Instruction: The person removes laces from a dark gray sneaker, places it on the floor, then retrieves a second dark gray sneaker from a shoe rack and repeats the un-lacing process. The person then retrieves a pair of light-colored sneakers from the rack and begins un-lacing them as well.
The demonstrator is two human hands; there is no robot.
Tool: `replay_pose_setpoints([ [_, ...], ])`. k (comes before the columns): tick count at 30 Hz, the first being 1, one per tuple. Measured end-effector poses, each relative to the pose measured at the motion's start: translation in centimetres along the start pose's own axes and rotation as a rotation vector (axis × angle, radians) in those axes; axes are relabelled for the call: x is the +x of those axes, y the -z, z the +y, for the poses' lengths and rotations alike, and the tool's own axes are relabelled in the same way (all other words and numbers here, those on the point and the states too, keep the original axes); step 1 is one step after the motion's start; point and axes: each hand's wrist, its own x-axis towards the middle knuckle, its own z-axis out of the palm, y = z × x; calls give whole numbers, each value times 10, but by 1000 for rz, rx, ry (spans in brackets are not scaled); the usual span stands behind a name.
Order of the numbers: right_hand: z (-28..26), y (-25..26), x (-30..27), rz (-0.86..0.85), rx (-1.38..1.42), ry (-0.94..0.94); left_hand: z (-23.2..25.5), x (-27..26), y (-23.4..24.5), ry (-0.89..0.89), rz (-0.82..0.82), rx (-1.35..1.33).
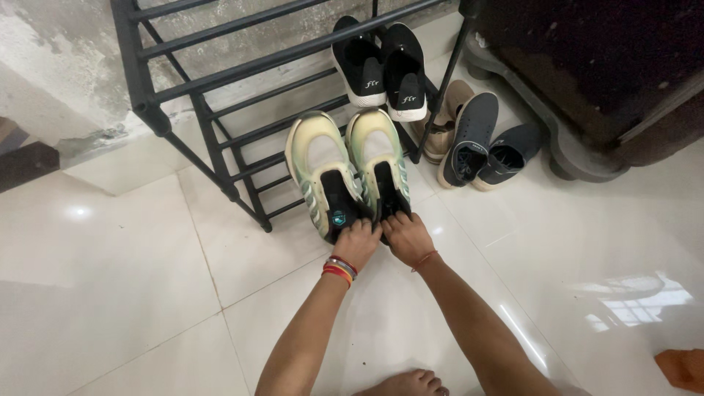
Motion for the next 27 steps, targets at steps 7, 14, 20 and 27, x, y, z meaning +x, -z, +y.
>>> replay_pose_setpoints([
  [7, 18, -19, -36, -87, -10, -13, 40, 5, -32, -64, -69, -59],
  [14, 31, -23, -43, -122, 14, 0, 45, 13, -32, -103, -105, -87],
  [20, 30, -15, -46, -131, 43, 13, 47, 13, -19, -135, -135, -107],
  [27, 36, -12, -51, -54, 104, 18, 52, 17, -13, -150, -150, -138],
])
